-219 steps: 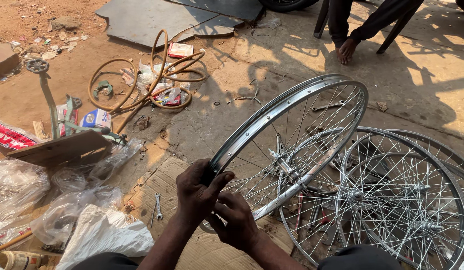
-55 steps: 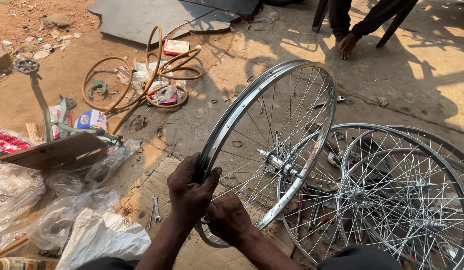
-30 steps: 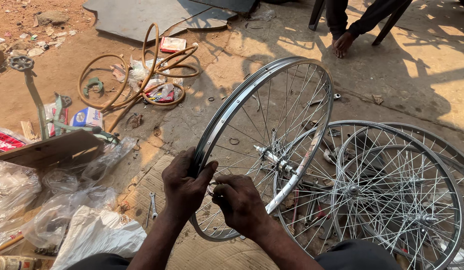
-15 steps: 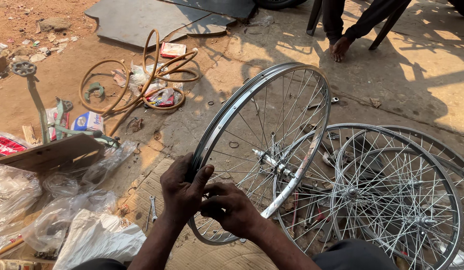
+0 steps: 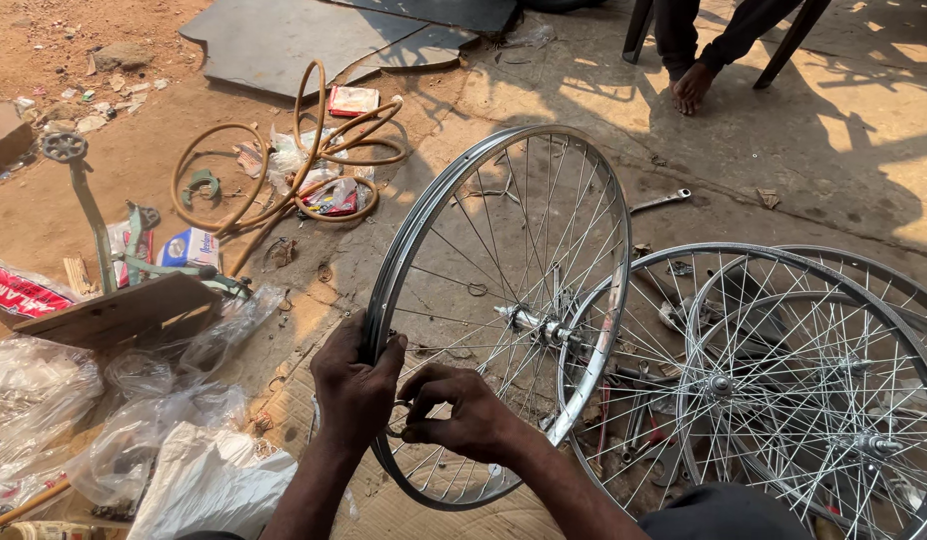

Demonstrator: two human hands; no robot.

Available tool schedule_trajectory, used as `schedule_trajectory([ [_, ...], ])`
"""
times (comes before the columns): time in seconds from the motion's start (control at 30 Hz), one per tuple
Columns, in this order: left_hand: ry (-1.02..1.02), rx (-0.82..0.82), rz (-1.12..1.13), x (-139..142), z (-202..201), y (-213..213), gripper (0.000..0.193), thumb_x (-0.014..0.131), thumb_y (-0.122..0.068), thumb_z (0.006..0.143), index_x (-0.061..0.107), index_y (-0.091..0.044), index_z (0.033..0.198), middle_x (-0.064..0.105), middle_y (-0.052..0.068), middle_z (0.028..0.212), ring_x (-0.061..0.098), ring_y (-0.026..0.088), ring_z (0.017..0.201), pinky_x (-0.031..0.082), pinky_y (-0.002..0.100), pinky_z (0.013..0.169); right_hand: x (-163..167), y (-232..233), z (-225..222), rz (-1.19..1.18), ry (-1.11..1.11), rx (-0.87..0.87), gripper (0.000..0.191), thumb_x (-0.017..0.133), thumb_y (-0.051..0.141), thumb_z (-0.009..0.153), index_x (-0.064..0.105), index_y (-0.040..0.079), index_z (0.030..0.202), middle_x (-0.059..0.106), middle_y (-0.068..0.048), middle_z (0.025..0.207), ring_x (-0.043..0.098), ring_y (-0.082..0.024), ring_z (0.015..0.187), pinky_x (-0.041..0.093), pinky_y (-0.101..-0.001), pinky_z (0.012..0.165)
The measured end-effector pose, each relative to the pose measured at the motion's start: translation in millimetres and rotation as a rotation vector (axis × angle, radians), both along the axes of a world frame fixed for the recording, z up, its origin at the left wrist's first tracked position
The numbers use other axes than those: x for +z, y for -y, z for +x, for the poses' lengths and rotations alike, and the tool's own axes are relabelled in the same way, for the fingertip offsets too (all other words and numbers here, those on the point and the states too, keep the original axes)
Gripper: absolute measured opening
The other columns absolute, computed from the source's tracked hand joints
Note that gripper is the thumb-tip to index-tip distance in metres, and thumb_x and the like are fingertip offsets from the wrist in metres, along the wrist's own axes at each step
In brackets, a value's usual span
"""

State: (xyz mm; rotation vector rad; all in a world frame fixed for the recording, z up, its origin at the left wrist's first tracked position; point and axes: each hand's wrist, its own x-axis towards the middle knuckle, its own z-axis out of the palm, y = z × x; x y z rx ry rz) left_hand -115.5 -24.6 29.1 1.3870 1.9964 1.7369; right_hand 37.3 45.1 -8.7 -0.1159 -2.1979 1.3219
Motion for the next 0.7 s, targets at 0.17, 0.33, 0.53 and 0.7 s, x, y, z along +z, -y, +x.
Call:
schedule_trajectory([
  [0.17, -0.019, -0.015, 0.025, -7.5, 0.4, 0.0, 0.018, 0.079, -0.008, 0.086, 0.07, -0.001, 0.1, 0.062, 0.001, 0.072, 0.059, 0.01, 0.062, 0.049, 0.029, 0.056, -14.6, 19.1, -18.0, 0.331, 0.461, -0.209, 0.022, 0.076, 0.008, 0.09, 0.067, 0.007, 0.111, 0.073, -0.007, 0.088, 0.074, -0.021, 0.079, 0.061, -0.0352, 0.072],
  [0.33, -0.062, 0.013, -0.006, -6.8, -2.9, 2.3, 0.031, 0.08, -0.01, 0.085, 0.071, 0.0, 0.113, 0.06, 0.001, 0.07, 0.056, 0.009, 0.06, 0.048, 0.028, 0.054, -14.9, 12.9, -12.2, 0.223, 0.369, -0.132, 0.028, 0.082, 0.007, 0.08, 0.073, 0.009, 0.106, 0.073, -0.008, 0.086, 0.073, -0.027, 0.079, 0.06, -0.0394, 0.07],
  [0.53, -0.048, 0.014, -0.005, -10.5, -2.0, 1.2, 0.031, 0.081, -0.01, 0.085, 0.072, -0.001, 0.114, 0.061, 0.0, 0.071, 0.057, 0.009, 0.06, 0.047, 0.028, 0.053, -3.7, 11.8, -12.7, 0.134, 0.343, -0.183, 0.034, 0.079, 0.012, 0.084, 0.063, 0.006, 0.114, 0.071, -0.008, 0.09, 0.075, -0.023, 0.081, 0.064, -0.037, 0.071],
  [0.7, -0.123, 0.013, -0.003, -12.2, -3.5, 3.0, 0.033, 0.081, -0.01, 0.084, 0.071, -0.001, 0.115, 0.061, 0.001, 0.072, 0.058, 0.009, 0.062, 0.048, 0.027, 0.054, -5.4, 17.2, -19.9, 0.369, 0.631, -0.11, 0.026, 0.08, 0.012, 0.088, 0.07, 0.008, 0.111, 0.074, -0.01, 0.088, 0.073, -0.027, 0.077, 0.059, -0.0404, 0.072],
])
